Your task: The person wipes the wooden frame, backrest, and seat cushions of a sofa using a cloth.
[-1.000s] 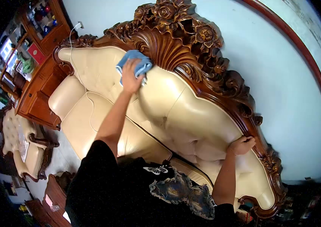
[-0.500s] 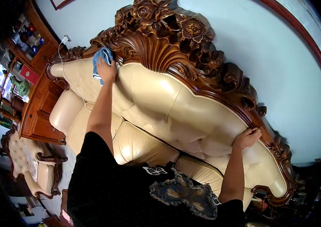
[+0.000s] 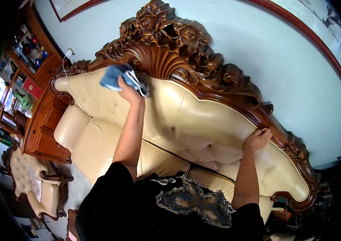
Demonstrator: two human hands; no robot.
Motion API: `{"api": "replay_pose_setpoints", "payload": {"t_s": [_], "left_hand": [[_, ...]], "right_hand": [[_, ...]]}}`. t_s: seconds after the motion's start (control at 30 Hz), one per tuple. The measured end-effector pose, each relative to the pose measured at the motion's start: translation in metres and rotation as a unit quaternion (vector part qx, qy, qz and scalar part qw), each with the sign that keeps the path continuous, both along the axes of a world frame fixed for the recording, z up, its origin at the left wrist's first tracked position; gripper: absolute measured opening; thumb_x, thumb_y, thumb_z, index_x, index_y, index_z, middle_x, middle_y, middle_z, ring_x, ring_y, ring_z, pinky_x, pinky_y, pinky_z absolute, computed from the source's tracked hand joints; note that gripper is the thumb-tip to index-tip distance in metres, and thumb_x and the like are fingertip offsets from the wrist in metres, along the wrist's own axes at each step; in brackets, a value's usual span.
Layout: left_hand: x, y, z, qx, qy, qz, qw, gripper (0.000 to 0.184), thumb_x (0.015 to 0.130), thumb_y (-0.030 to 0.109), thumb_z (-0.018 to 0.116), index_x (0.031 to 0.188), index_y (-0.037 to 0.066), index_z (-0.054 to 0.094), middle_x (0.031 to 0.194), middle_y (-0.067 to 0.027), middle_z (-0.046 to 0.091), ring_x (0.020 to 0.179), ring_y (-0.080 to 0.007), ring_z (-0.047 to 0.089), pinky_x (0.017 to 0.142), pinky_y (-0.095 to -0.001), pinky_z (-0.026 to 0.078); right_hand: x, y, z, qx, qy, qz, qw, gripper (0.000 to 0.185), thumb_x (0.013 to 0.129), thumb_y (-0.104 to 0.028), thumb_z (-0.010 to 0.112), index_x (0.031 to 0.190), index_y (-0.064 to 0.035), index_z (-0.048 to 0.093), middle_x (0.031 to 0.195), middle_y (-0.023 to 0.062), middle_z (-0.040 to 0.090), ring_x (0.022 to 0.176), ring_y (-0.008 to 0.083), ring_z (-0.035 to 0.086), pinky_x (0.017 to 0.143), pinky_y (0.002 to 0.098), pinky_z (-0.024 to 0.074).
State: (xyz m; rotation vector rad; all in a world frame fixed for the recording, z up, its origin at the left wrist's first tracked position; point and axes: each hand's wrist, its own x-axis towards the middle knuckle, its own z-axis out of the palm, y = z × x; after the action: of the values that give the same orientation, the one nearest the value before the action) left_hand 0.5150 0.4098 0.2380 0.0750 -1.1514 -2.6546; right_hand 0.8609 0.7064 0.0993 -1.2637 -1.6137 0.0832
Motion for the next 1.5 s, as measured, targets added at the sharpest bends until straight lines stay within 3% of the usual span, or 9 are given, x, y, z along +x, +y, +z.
{"api": "replay_pose_setpoints", "payload": {"t_s": [0.07, 0.1, 0.2, 0.63, 0.77, 0.87, 0.93, 1.3, 1.5], "left_hand": [[-0.055, 0.024, -0.004, -0.078, 0.084, 0.097, 0.989, 0.026, 0.096, 0.03, 0.061, 0.096, 0.003, 0.061, 0.077, -0.0046, 0.062, 0.063, -0.0178, 0.059, 0.064, -0.0314, 0.052], [-0.057, 0.028, 0.004, -0.223, 0.064, 0.039, 0.972, 0.037, 0.092, 0.015, 0.062, 0.118, -0.01, 0.058, 0.116, -0.021, 0.066, 0.109, -0.0367, 0.064, 0.1, -0.0445, 0.048], [-0.029, 0.066, 0.011, -0.366, 0.28, 0.183, 0.868, 0.076, 0.077, -0.004, 0.06, 0.151, 0.003, 0.042, 0.166, -0.0149, 0.019, 0.151, -0.0446, 0.015, 0.123, -0.0452, 0.018], [0.018, 0.008, -0.063, -0.601, 0.357, 0.04, 0.714, 0.084, 0.073, -0.001, 0.069, 0.151, 0.012, 0.043, 0.164, -0.0173, 0.022, 0.147, -0.0463, 0.025, 0.121, -0.0497, 0.025], [0.01, 0.044, -0.005, -0.472, 0.293, 0.083, 0.827, 0.061, 0.092, 0.011, 0.06, 0.148, -0.002, 0.04, 0.164, -0.0181, 0.022, 0.149, -0.0421, 0.022, 0.122, -0.046, 0.019], [-0.014, 0.075, 0.006, -0.08, 0.186, -0.047, 0.978, 0.061, 0.097, 0.013, 0.057, 0.151, -0.004, 0.034, 0.16, -0.023, 0.031, 0.149, -0.0345, 0.025, 0.121, -0.039, 0.017], [0.008, 0.091, 0.027, -0.125, 0.204, 0.017, 0.971, 0.064, 0.096, 0.011, 0.056, 0.153, -0.003, 0.031, 0.162, -0.0219, 0.026, 0.151, -0.0343, 0.022, 0.122, -0.0395, 0.014], [0.004, 0.049, -0.029, -0.631, 0.465, 0.16, 0.6, 0.079, 0.071, 0.007, 0.071, 0.146, 0.02, 0.051, 0.158, -0.0147, 0.036, 0.139, -0.0462, 0.036, 0.118, -0.058, 0.026], [-0.01, -0.001, -0.054, -0.646, 0.477, 0.117, 0.584, 0.075, 0.07, 0.001, 0.066, 0.141, 0.022, 0.057, 0.155, -0.0106, 0.042, 0.131, -0.0441, 0.044, 0.112, -0.0508, 0.035]], "right_hand": [[-0.003, -0.004, 0.005, -0.008, 0.005, -0.01, 1.0, 0.008, 0.083, -0.008, 0.052, 0.09, -0.0037, 0.05, 0.092, 0.0169, 0.049, 0.084, 0.0389, 0.052, 0.075, 0.0489, 0.0409], [-0.003, -0.005, 0.007, -0.02, 0.009, -0.016, 1.0, 0.009, 0.082, -0.008, 0.051, 0.09, -0.0041, 0.05, 0.092, 0.0163, 0.049, 0.085, 0.0386, 0.052, 0.076, 0.0496, 0.0406], [-0.002, -0.002, 0.004, -0.011, 0.01, -0.015, 1.0, 0.011, 0.083, -0.011, 0.051, 0.091, -0.0037, 0.05, 0.093, 0.017, 0.05, 0.086, 0.0394, 0.053, 0.076, 0.0501, 0.0407], [0.0, 0.003, -0.003, 0.011, -0.007, -0.022, 1.0, 0.011, 0.083, -0.01, 0.054, 0.091, -0.0037, 0.052, 0.092, 0.0179, 0.05, 0.083, 0.0407, 0.053, 0.071, 0.0513, 0.0401], [0.001, 0.002, -0.002, 0.016, -0.001, -0.011, 1.0, 0.011, 0.083, -0.01, 0.054, 0.091, -0.0037, 0.053, 0.092, 0.0173, 0.05, 0.083, 0.04, 0.053, 0.072, 0.0506, 0.0408], [0.0, 0.003, -0.001, -0.01, 0.002, -0.007, 1.0, 0.012, 0.085, -0.011, 0.052, 0.095, -0.0042, 0.053, 0.096, 0.0165, 0.051, 0.086, 0.039, 0.054, 0.075, 0.0495, 0.0428], [0.0, 0.004, -0.003, -0.024, -0.003, -0.02, 1.0, 0.013, 0.084, -0.01, 0.052, 0.095, -0.0039, 0.053, 0.097, 0.0167, 0.052, 0.086, 0.0393, 0.054, 0.076, 0.0495, 0.0429], [0.0, -0.001, 0.003, 0.002, 0.013, -0.006, 1.0, 0.01, 0.081, -0.006, 0.055, 0.09, -0.0042, 0.052, 0.093, 0.0167, 0.05, 0.084, 0.0396, 0.052, 0.073, 0.0487, 0.0418], [0.003, 0.004, -0.003, 0.002, 0.004, -0.017, 1.0, 0.011, 0.079, -0.004, 0.057, 0.089, -0.0052, 0.051, 0.093, 0.0159, 0.05, 0.084, 0.0389, 0.053, 0.072, 0.0485, 0.0425]]}}
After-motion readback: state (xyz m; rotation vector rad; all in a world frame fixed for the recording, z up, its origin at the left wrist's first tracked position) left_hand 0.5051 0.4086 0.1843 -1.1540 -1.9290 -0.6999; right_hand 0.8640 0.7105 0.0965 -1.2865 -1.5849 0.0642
